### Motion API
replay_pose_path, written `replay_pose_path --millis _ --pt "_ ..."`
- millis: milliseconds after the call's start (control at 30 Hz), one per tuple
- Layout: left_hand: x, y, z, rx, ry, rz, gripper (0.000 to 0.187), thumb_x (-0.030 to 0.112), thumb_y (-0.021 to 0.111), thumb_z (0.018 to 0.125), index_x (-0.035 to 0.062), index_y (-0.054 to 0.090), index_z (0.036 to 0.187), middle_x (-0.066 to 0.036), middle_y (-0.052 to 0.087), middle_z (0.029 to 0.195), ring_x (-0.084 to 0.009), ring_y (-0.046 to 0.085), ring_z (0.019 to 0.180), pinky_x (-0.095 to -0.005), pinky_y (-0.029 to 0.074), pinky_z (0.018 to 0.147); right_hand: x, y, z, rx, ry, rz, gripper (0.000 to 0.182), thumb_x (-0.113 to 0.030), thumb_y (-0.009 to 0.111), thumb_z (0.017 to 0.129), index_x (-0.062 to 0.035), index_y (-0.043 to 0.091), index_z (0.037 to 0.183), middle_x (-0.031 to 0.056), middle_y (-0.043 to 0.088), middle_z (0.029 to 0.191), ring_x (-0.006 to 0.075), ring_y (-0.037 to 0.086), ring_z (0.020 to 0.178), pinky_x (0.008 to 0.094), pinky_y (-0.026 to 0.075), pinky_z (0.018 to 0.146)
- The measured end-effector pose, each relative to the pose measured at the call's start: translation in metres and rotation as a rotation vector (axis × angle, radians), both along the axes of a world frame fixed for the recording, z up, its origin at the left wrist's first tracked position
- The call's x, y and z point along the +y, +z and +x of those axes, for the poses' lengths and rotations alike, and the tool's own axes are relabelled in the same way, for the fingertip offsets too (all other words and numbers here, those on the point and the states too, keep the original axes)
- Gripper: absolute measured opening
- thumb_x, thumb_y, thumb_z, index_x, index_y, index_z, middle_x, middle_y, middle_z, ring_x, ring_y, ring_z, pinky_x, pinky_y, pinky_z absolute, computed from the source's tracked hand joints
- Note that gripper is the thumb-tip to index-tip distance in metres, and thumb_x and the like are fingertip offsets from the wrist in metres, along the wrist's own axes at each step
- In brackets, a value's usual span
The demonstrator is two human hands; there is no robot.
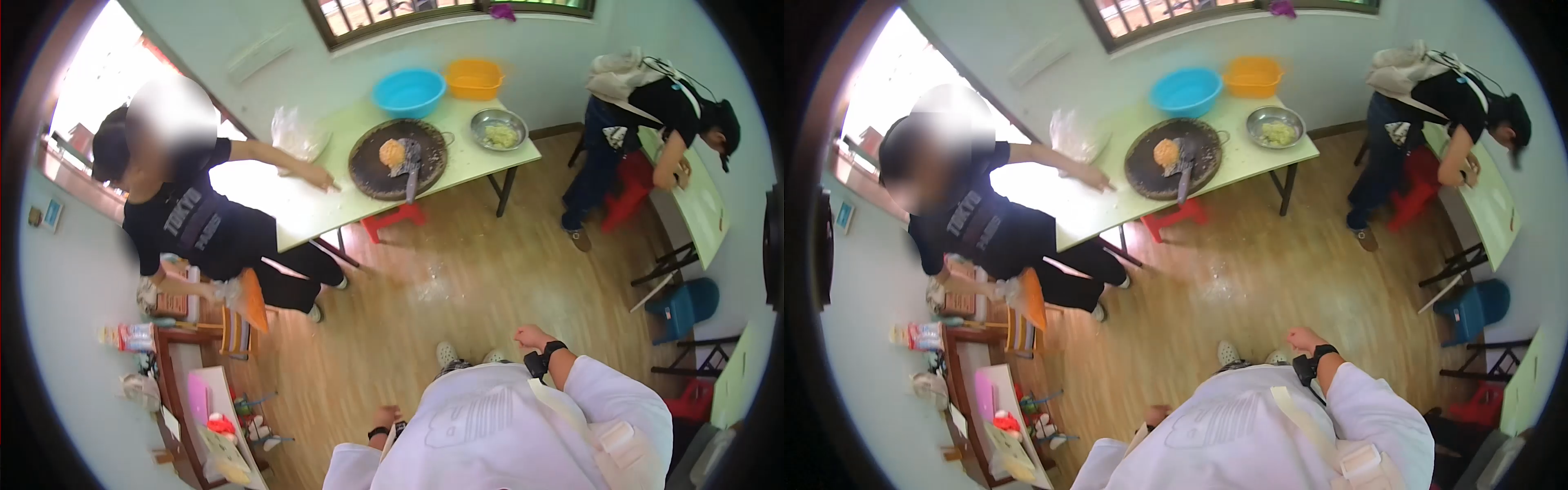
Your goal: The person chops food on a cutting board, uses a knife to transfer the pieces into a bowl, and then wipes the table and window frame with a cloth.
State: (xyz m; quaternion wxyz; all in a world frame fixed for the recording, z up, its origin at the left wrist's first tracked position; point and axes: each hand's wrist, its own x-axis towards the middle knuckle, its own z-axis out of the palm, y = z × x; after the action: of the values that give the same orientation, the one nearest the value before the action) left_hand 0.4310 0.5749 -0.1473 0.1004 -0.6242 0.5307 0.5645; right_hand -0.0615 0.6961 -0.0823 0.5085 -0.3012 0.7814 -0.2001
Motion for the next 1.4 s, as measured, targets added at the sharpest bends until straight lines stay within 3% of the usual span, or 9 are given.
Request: replay_pose_path --millis 33,133,300,567,633,767,933,1333,1400 --pt "-0.037 0.078 -0.065 0.075 0.351 0.029 0.016 0.018 0.056 0.073 0.0047 0.065 0.075 -0.007 0.060 0.067 -0.0193 0.054 0.054 -0.0338 0.046 0.051 0.010 -0.006 -0.008 0.010 -0.026 -0.003 0.018 -0.018 0.052 0.073 -0.0025 0.060 0.070 0.0078 0.058 0.057 0.0167 0.055 0.048 0.0288 0.045 0.047" --pt "-0.111 0.104 -0.142 0.164 -0.028 -0.217 0.030 0.027 0.055 0.077 -0.0015 0.062 0.074 -0.011 0.060 0.062 -0.0193 0.053 0.048 -0.0342 0.043 0.048 0.054 -0.028 -0.030 0.168 0.065 -0.025 0.017 -0.015 0.052 0.072 -0.0004 0.060 0.071 0.0096 0.058 0.058 0.0175 0.055 0.048 0.0298 0.045 0.045" --pt "-0.176 0.142 -0.236 0.009 -0.480 -0.537 0.049 0.050 0.041 0.079 0.0075 0.065 0.073 -0.016 0.059 0.063 -0.0326 0.058 0.065 -0.0398 0.044 0.063 0.082 0.005 -0.021 0.024 -0.530 0.132 0.015 -0.014 0.053 0.070 -0.0013 0.061 0.067 0.0111 0.059 0.059 0.0203 0.058 0.052 0.0321 0.045 0.046" --pt "-0.168 0.113 -0.244 0.220 -0.434 -0.476 0.035 0.032 0.047 0.079 0.0011 0.061 0.089 -0.015 0.061 0.080 -0.0241 0.059 0.076 -0.0327 0.045 0.069 0.075 -0.037 -0.010 0.332 -0.074 -0.002 0.020 -0.020 0.056 0.067 -0.0008 0.061 0.064 0.0146 0.058 0.059 0.0257 0.058 0.055 0.0352 0.045 0.051" --pt "-0.171 0.096 -0.229 0.364 -0.356 -0.370 0.030 0.025 0.051 0.078 0.0007 0.059 0.093 -0.014 0.062 0.083 -0.0214 0.059 0.077 -0.0304 0.045 0.069 0.024 0.007 -0.004 0.175 -0.299 0.117 0.024 -0.025 0.056 0.068 -0.0020 0.061 0.063 0.0152 0.058 0.059 0.0278 0.057 0.056 0.0371 0.043 0.054" --pt "-0.185 0.074 -0.199 0.358 -0.125 -0.286 0.024 0.012 0.053 0.076 0.0003 0.057 0.096 -0.011 0.062 0.086 -0.0185 0.059 0.079 -0.0277 0.045 0.071 -0.043 -0.006 -0.017 0.236 -0.220 -0.019 0.026 -0.028 0.056 0.069 -0.0026 0.061 0.063 0.0151 0.058 0.059 0.0264 0.055 0.053 0.0360 0.042 0.053" --pt "-0.215 0.069 -0.191 0.335 0.057 -0.316 0.022 0.010 0.053 0.077 -0.0011 0.057 0.096 -0.012 0.061 0.089 -0.0180 0.058 0.084 -0.0277 0.044 0.073 -0.156 0.035 -0.040 0.158 -0.193 -0.233 0.026 -0.026 0.056 0.074 -0.0029 0.060 0.062 0.0076 0.054 0.053 0.0134 0.049 0.050 0.0284 0.038 0.048" --pt "-0.236 0.067 -0.266 0.207 0.467 -0.353 0.021 0.009 0.054 0.077 -0.0035 0.056 0.095 -0.011 0.060 0.089 -0.0167 0.057 0.081 -0.0272 0.044 0.073 -0.411 0.066 -0.242 0.394 -0.264 -0.640 0.019 -0.018 0.055 0.075 -0.0005 0.058 0.082 0.0143 0.060 0.074 0.0279 0.058 0.066 0.0325 0.045 0.060" --pt "-0.243 0.063 -0.289 0.219 0.553 -0.231 0.020 0.013 0.051 0.080 0.0049 0.056 0.097 -0.006 0.060 0.090 -0.0141 0.056 0.077 -0.0257 0.041 0.065 -0.444 0.071 -0.270 0.439 -0.221 -0.654 0.021 -0.016 0.054 0.075 -0.0006 0.057 0.089 0.0152 0.059 0.081 0.0285 0.058 0.070 0.0343 0.045 0.063"
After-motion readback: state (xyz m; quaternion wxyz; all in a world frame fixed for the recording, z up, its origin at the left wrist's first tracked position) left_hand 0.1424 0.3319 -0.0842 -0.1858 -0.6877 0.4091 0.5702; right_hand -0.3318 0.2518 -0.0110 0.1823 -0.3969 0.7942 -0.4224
